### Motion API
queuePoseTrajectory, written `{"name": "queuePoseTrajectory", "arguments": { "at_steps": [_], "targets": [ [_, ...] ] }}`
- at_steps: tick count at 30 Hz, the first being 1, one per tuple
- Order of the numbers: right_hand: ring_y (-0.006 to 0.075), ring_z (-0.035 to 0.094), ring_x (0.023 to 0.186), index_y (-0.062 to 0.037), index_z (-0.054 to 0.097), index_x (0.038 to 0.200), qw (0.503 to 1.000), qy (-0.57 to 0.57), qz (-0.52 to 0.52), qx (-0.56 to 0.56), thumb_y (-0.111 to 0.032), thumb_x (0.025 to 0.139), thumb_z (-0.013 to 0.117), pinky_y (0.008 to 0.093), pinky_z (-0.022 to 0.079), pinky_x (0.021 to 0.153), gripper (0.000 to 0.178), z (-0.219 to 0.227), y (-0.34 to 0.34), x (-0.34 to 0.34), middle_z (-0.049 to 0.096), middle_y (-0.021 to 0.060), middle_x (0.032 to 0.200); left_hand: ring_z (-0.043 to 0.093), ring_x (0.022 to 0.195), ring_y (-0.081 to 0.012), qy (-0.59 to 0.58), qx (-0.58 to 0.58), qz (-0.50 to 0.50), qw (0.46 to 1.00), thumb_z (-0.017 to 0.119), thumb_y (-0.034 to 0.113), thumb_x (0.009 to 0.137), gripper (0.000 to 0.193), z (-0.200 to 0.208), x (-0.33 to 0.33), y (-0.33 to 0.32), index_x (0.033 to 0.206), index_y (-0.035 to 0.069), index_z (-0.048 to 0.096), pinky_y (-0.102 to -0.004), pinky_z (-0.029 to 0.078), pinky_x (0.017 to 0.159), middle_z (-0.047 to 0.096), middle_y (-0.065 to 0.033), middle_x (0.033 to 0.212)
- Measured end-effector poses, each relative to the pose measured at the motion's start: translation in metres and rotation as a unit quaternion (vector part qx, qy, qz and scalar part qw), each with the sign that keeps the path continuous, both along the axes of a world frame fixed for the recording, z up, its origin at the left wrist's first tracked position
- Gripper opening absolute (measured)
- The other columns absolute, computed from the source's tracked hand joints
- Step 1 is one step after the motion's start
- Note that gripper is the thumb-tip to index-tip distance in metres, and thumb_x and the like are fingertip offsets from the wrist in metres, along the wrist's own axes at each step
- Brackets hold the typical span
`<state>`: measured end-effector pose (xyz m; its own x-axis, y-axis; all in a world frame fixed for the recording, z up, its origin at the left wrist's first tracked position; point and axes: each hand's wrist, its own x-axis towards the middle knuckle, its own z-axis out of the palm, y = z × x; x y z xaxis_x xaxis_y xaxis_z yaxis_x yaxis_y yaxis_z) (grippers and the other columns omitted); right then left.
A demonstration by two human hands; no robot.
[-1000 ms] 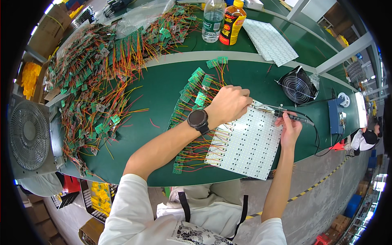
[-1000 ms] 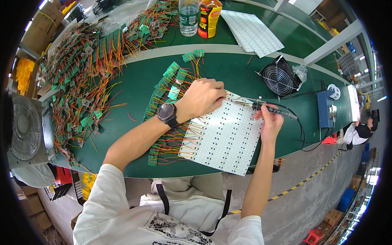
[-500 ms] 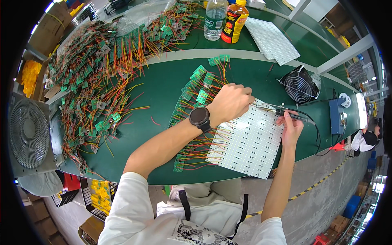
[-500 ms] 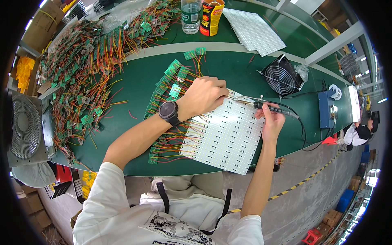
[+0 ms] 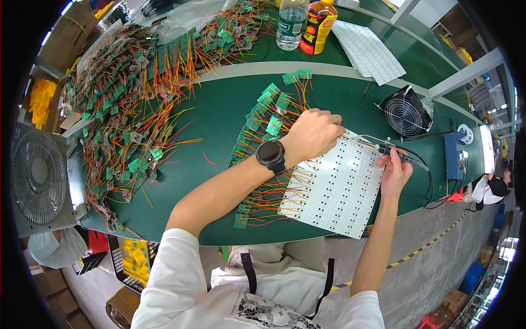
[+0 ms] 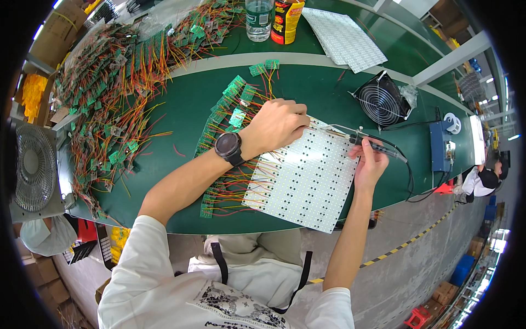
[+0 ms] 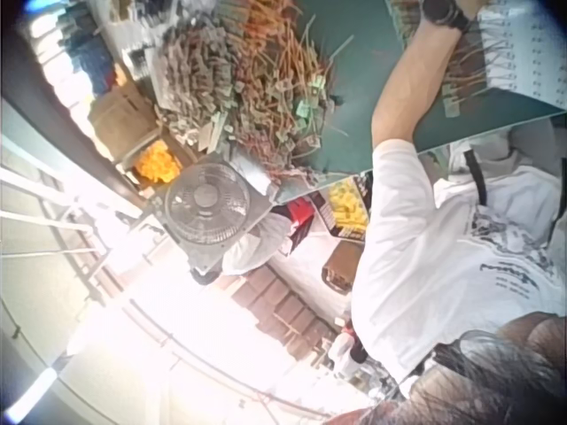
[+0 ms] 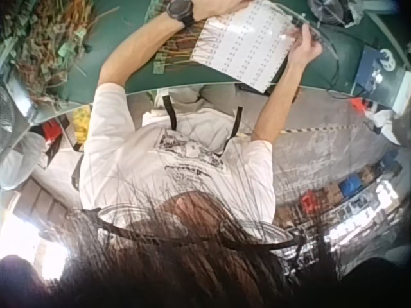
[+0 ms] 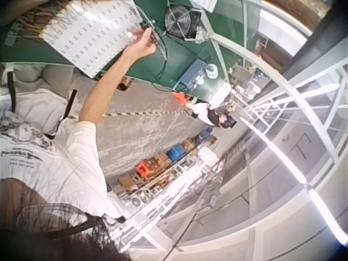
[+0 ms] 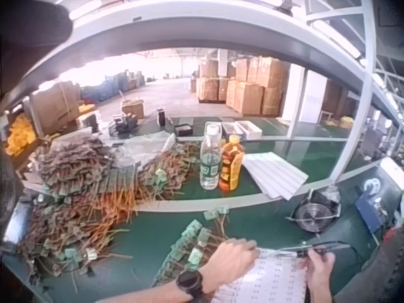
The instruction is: The person picks small circuit boards with wires from a pile, positions the wires onto a panel, and solders them in place using a soldering iron.
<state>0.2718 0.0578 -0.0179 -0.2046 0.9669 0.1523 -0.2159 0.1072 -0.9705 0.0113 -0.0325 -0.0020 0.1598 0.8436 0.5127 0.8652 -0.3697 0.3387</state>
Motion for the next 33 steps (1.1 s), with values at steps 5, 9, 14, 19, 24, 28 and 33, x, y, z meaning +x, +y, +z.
{"name": "queuePoseTrajectory", "arguments": {
  "at_steps": [5,9,14,19,24,28,33],
  "targets": [
    [0.0178,0.061,0.055,0.0057,0.066,0.103,1.0,0.001,-0.022,0.021,-0.007,0.093,0.065,0.0271,0.046,0.051,0.017,0.002,-0.002,0.001,0.066,0.0117,0.071,0.063,0.076,-0.0271,0.004,-0.004,-0.002,1.0,0.066,0.013,0.078,0.006,0.001,0.001,0.0,0.078,0.007,0.068,-0.0408,0.052,0.068,0.061,-0.0062,0.079],
    [0.017,0.061,0.055,0.0054,0.066,0.103,0.999,0.003,-0.036,0.011,-0.007,0.092,0.066,0.027,0.046,0.052,0.017,0.004,-0.004,0.003,0.066,0.0111,0.071,0.064,0.078,-0.0273,0.003,-0.005,0.003,1.0,0.066,0.012,0.079,0.006,0.001,0.004,0.001,0.079,0.007,0.069,-0.0407,0.053,0.07,0.062,-0.0065,0.08],
    [0.0155,0.06,0.057,0.005,0.064,0.102,0.999,0.032,-0.015,-0.024,-0.008,0.092,0.067,0.0265,0.045,0.054,0.017,0.007,-0.004,-0.008,0.066,0.0099,0.072,0.065,0.086,-0.0311,0.0,-0.063,-0.022,0.998,0.067,0.014,0.079,0.016,0.023,-0.011,-0.008,0.093,0.006,0.07,-0.0432,0.053,0.077,0.064,-0.0097,0.091],
    [0.0127,0.058,0.06,0.0032,0.064,0.1,0.999,0.039,-0.022,-0.021,-0.01,0.093,0.067,0.0254,0.045,0.054,0.015,-0.002,0.005,0.008,0.065,0.008,0.074,0.061,0.104,-0.0348,-0.059,-0.04,-0.069,0.995,0.07,0.02,0.083,0.032,0.07,-0.03,-0.026,0.109,0.001,0.064,-0.0444,0.049,0.089,0.063,-0.0144,0.109],
    [0.0118,0.058,0.059,0.0018,0.064,0.099,0.997,0.071,0.004,-0.02,-0.011,0.094,0.066,0.0244,0.044,0.054,0.014,-0.006,0.003,0.012,0.064,0.0064,0.073,0.061,0.101,-0.0326,-0.007,-0.024,0.08,0.996,0.068,0.021,0.087,0.025,0.092,-0.053,-0.101,0.106,0.006,0.063,-0.0424,0.05,0.088,0.063,-0.0108,0.108],
    [0.0114,0.058,0.059,0.0015,0.064,0.099,0.997,0.059,0.032,-0.04,-0.012,0.094,0.065,0.0238,0.043,0.053,0.014,-0.003,0.0,0.014,0.064,0.0057,0.073,0.071,0.083,-0.0237,-0.018,-0.037,0.311,0.949,0.07,0.012,0.082,0.017,0.075,-0.081,-0.191,0.097,0.005,0.065,-0.0356,0.056,0.072,0.068,-0.0081,0.092],
    [0.0116,0.058,0.058,0.0015,0.064,0.101,0.996,0.046,0.052,-0.052,-0.011,0.093,0.065,0.0236,0.043,0.052,0.015,0.004,-0.006,0.009,0.064,0.0055,0.073,0.066,0.076,-0.0272,0.021,0.007,0.578,0.816,0.07,0.012,0.079,0.01,0.036,-0.129,-0.283,0.085,0.007,0.063,-0.0393,0.052,0.062,0.067,-0.0045,0.079]
  ]
}}
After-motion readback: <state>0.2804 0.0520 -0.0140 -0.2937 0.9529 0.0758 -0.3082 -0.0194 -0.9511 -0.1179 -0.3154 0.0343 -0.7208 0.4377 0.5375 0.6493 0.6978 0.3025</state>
